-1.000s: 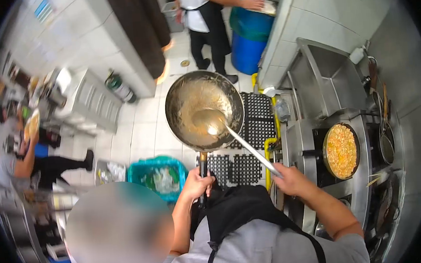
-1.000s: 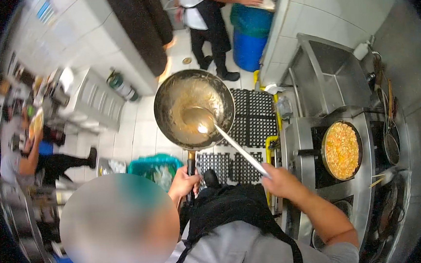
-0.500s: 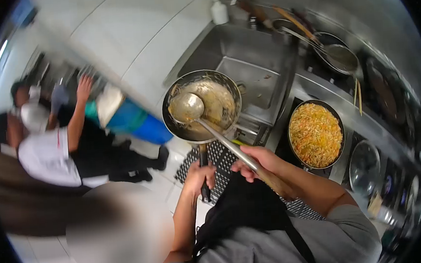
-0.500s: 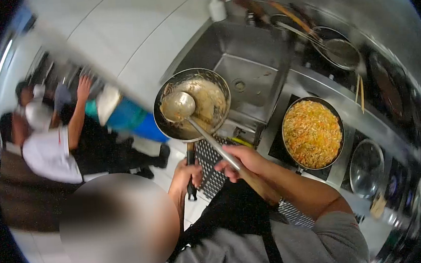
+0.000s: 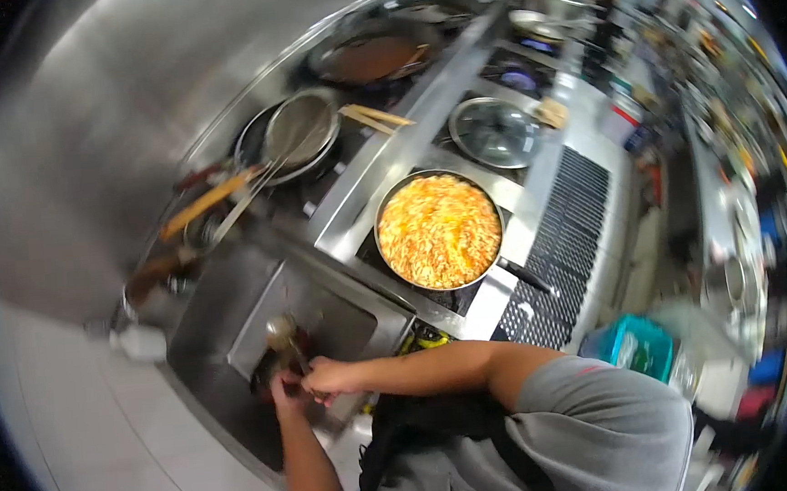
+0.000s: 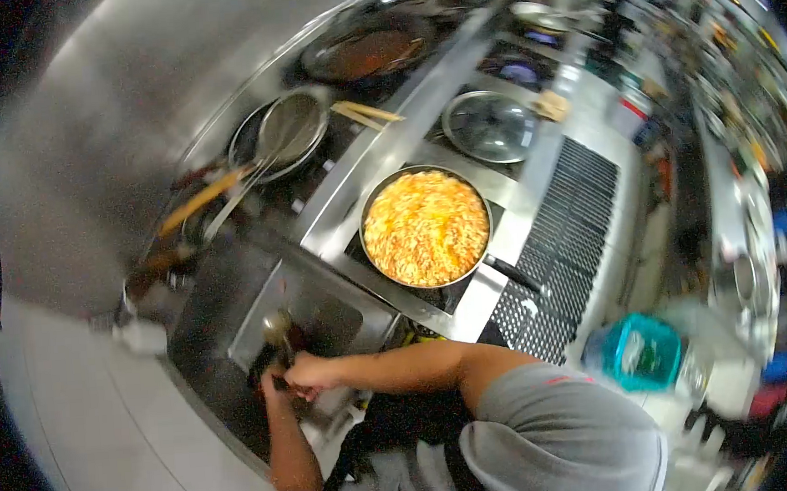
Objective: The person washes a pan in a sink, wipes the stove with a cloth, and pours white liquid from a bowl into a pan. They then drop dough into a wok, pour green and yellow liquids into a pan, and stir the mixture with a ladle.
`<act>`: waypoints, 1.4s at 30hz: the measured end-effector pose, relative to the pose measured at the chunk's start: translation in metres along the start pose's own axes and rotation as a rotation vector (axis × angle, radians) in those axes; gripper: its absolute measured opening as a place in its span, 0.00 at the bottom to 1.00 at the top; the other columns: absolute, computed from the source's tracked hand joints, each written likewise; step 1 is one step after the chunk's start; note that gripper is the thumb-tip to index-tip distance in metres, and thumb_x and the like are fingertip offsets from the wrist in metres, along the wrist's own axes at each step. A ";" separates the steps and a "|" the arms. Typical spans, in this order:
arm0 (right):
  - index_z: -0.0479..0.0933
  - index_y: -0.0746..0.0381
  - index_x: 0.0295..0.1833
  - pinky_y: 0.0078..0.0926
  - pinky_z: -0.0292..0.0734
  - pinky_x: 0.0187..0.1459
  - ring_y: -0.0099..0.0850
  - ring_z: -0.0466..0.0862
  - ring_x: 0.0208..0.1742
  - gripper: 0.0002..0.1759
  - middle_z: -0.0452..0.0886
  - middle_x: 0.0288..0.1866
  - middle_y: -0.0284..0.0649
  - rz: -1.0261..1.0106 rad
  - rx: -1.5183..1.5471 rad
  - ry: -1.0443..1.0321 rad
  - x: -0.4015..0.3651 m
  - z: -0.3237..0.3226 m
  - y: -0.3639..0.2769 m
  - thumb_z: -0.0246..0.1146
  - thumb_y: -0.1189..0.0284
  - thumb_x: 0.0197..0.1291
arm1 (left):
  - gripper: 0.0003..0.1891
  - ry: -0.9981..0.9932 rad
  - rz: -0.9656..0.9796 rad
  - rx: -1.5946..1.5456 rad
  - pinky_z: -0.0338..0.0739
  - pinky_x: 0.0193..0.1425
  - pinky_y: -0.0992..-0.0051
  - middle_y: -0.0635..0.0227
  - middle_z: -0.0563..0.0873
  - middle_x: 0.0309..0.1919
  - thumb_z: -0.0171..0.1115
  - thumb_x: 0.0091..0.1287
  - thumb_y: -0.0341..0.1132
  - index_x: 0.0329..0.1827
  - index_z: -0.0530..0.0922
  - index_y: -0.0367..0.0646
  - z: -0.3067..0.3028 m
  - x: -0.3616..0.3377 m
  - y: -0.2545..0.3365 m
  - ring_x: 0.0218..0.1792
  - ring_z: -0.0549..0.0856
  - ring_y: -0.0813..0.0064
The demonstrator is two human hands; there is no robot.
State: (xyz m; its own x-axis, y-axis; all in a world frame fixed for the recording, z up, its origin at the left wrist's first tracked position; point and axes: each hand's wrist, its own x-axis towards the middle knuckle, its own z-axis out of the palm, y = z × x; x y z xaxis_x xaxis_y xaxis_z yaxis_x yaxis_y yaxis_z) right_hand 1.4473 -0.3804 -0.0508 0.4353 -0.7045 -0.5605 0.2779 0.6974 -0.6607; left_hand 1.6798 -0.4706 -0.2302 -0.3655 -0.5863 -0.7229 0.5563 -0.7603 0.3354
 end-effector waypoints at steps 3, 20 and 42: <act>0.73 0.69 0.43 0.32 0.77 0.19 0.31 0.79 0.18 0.12 0.77 0.22 0.43 -0.017 -0.077 0.186 0.062 0.000 0.018 0.59 0.75 0.54 | 0.10 0.010 0.064 0.342 0.74 0.34 0.73 0.72 0.73 0.20 0.56 0.62 0.35 0.21 0.70 0.48 -0.034 0.028 -0.010 0.24 0.75 0.73; 0.69 0.64 0.62 0.41 0.77 0.55 0.47 0.82 0.53 0.25 0.82 0.49 0.53 -0.167 -0.770 0.354 0.046 0.057 0.019 0.59 0.62 0.63 | 0.39 -0.246 0.333 -0.537 0.67 0.70 0.51 0.42 0.67 0.68 0.42 0.73 0.59 0.67 0.63 0.26 0.145 0.008 0.363 0.68 0.67 0.45; 0.78 0.64 0.51 0.36 0.79 0.45 0.39 0.85 0.44 0.17 0.85 0.42 0.49 -0.348 -0.587 1.161 -0.193 0.035 0.128 0.62 0.65 0.62 | 0.22 0.163 -0.159 0.838 0.69 0.69 0.61 0.57 0.77 0.63 0.39 0.77 0.37 0.69 0.66 0.36 0.216 0.168 0.163 0.65 0.74 0.65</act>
State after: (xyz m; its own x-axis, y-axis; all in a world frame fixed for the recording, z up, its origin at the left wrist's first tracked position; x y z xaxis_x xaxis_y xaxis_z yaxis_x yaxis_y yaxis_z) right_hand 1.4285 -0.1511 -0.0099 -0.6352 -0.7391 -0.2242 -0.3072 0.5081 -0.8047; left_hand 1.5475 -0.7529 -0.1660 -0.2446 -0.4573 -0.8550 -0.2487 -0.8227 0.5112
